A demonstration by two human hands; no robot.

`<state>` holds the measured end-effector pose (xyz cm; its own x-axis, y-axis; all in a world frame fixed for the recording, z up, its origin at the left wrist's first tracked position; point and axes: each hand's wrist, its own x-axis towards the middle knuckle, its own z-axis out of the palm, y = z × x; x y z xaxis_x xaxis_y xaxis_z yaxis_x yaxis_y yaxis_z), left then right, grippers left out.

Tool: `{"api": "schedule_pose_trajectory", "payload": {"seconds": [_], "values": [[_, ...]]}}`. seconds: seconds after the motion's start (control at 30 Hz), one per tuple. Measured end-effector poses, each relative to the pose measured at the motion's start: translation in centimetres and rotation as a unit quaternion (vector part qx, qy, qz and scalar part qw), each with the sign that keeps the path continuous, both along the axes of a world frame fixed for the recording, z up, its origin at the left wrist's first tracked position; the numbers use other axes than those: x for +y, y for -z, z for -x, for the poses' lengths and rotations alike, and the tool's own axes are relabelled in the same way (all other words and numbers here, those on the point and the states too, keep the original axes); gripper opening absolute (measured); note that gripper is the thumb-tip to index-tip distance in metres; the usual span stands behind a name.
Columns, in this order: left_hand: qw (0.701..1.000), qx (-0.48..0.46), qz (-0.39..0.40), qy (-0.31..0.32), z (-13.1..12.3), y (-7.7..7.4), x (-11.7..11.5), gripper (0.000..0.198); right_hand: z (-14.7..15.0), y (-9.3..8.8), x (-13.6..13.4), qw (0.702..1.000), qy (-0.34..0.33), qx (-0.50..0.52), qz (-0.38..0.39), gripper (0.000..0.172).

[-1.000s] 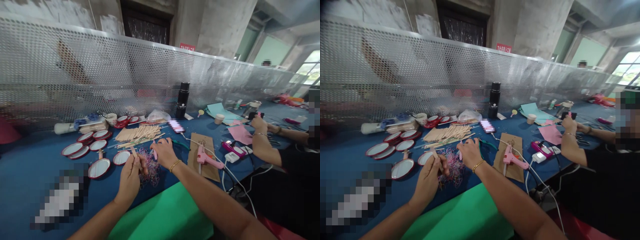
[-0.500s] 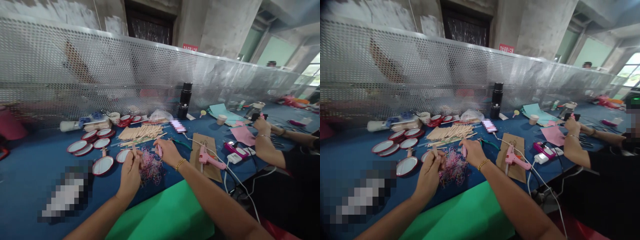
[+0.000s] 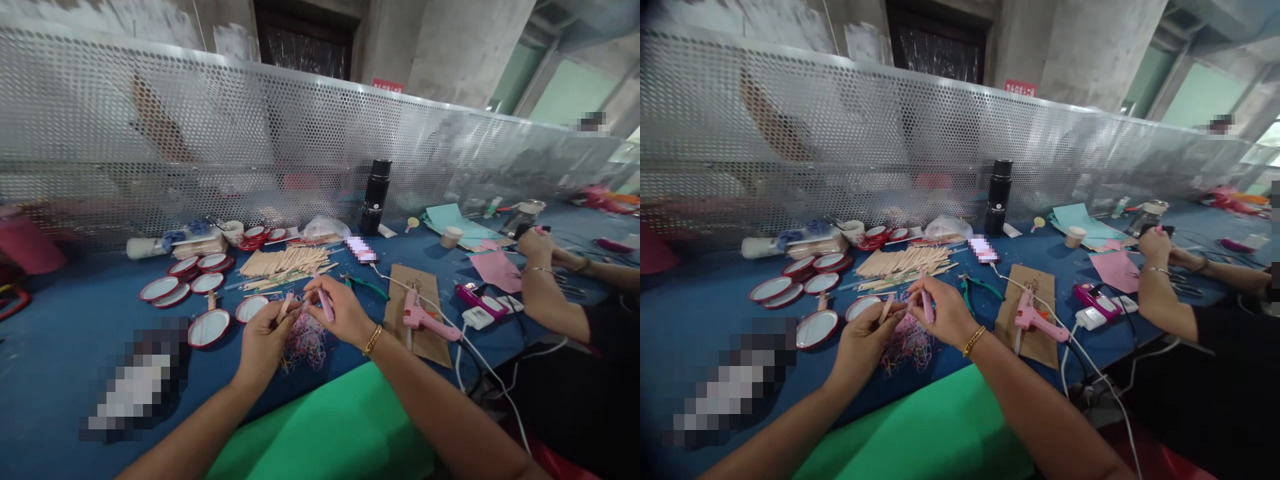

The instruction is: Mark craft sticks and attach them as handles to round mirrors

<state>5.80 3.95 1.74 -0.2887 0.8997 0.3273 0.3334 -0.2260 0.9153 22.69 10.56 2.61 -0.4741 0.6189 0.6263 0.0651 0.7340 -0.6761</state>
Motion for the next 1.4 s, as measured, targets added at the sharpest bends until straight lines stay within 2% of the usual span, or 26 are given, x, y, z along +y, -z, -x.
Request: {"api": "schedule_pose_trajectory", "payload": {"seconds": [0.13, 0.43, 0.67, 0.73, 0.83, 0.97, 1.13, 1.23, 1.4], "values": [[0.995, -0.062, 0.075, 0.011, -0.2, -0.2, -0.3, 0.032, 0.3, 0.3, -0.2, 0.999, -0.011, 0.031, 0.033, 0.031], [0.992, -0.108, 0.056, 0.020, -0.2, -0.7, -0.3, 0.033, 0.4, 0.3, -0.6, 0.998, -0.018, 0.041, 0.034, 0.034], [0.982, -0.162, 0.071, 0.066, -0.4, -0.8, -0.2, 0.033, 0.5, 0.2, -0.8, 1.000, -0.007, 0.023, 0.011, 0.027], [0.970, -0.221, 0.084, 0.057, -0.5, -0.9, -0.1, 0.037, 0.4, 0.0, -1.1, 0.999, -0.010, 0.033, 0.010, 0.028], [0.937, -0.333, 0.100, 0.030, -0.2, -1.2, 0.2, 0.042, 0.0, -0.5, -1.5, 0.998, -0.007, 0.065, -0.009, 0.019], [0.899, -0.421, 0.121, 0.023, 0.4, -1.6, 0.8, 0.038, -0.3, -0.7, -1.9, 0.997, 0.020, 0.061, -0.042, 0.026], [0.888, -0.441, 0.132, 0.024, 0.5, -1.6, 0.8, 0.027, -0.1, -0.2, -1.8, 0.999, 0.039, 0.027, 0.004, 0.014], [0.889, -0.434, 0.139, 0.039, 0.3, -1.6, 0.6, 0.027, 0.2, 0.1, -1.6, 0.999, 0.034, 0.021, -0.001, 0.008], [0.897, -0.416, 0.139, 0.052, 0.0, -1.5, 0.4, 0.029, 0.3, 0.2, -1.4, 0.999, 0.042, 0.006, -0.020, 0.009]]}}
